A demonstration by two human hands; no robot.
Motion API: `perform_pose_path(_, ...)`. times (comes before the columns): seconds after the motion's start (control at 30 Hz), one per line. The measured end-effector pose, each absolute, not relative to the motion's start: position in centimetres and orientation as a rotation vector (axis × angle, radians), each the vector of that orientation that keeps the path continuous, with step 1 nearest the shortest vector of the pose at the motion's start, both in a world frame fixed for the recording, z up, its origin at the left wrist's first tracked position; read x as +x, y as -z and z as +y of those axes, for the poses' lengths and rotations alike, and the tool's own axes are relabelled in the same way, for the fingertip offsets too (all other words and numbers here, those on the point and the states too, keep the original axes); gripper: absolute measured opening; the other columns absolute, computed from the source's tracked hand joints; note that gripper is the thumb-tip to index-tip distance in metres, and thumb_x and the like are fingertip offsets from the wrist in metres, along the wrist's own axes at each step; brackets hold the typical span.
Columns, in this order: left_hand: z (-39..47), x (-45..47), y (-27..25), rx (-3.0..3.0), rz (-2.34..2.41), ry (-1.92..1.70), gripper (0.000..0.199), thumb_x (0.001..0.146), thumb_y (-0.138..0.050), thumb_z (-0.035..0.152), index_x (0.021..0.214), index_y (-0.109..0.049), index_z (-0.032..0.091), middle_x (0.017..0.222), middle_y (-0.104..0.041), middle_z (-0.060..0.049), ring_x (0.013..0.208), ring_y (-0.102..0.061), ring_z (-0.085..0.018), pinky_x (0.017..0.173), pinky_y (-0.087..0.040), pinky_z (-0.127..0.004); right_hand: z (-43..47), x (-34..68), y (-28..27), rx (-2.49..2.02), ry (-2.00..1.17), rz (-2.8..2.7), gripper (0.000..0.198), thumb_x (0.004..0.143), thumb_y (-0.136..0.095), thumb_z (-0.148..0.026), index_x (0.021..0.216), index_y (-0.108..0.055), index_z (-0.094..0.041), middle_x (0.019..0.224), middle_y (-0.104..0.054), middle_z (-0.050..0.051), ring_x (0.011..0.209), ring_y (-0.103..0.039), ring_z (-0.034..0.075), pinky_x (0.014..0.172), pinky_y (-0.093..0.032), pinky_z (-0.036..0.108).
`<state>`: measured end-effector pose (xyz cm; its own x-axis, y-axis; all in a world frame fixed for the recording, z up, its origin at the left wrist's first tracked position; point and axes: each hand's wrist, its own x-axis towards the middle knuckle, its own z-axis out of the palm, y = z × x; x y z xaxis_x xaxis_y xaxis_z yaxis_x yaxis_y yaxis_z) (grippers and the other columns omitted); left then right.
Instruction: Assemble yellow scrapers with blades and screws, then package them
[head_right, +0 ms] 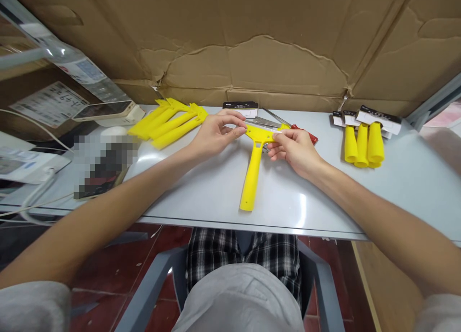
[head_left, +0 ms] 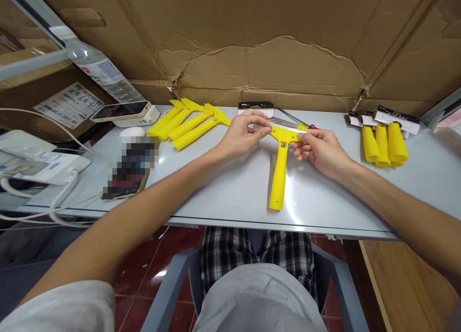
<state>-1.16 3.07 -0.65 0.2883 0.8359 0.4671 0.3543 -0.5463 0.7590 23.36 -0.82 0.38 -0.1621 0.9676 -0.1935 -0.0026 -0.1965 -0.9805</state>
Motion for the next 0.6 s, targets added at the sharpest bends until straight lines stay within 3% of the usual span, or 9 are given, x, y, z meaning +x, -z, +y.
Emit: perform_pose_path(0.6, 2.68, -0.81, 0.56, 2.114, 1.117, -1.166, 0.014, 0.090, -0.074, 0.033, 0.094, -0.082, 0.021, 0.124, -0.076, -0.010, 0.116, -0.070, -0.024, 0.075, -0.059, -0.030, -1.20, 22.95, -0.39, -1.276, -1.469, -1.259, 0.026, 0.095, -0.059, -0.028, 0.104, -0.055, -0.005, 0.099, -0.069, 0.015, 0.066, -0.067, 0.009, 0.060, -0.056, 0.020)
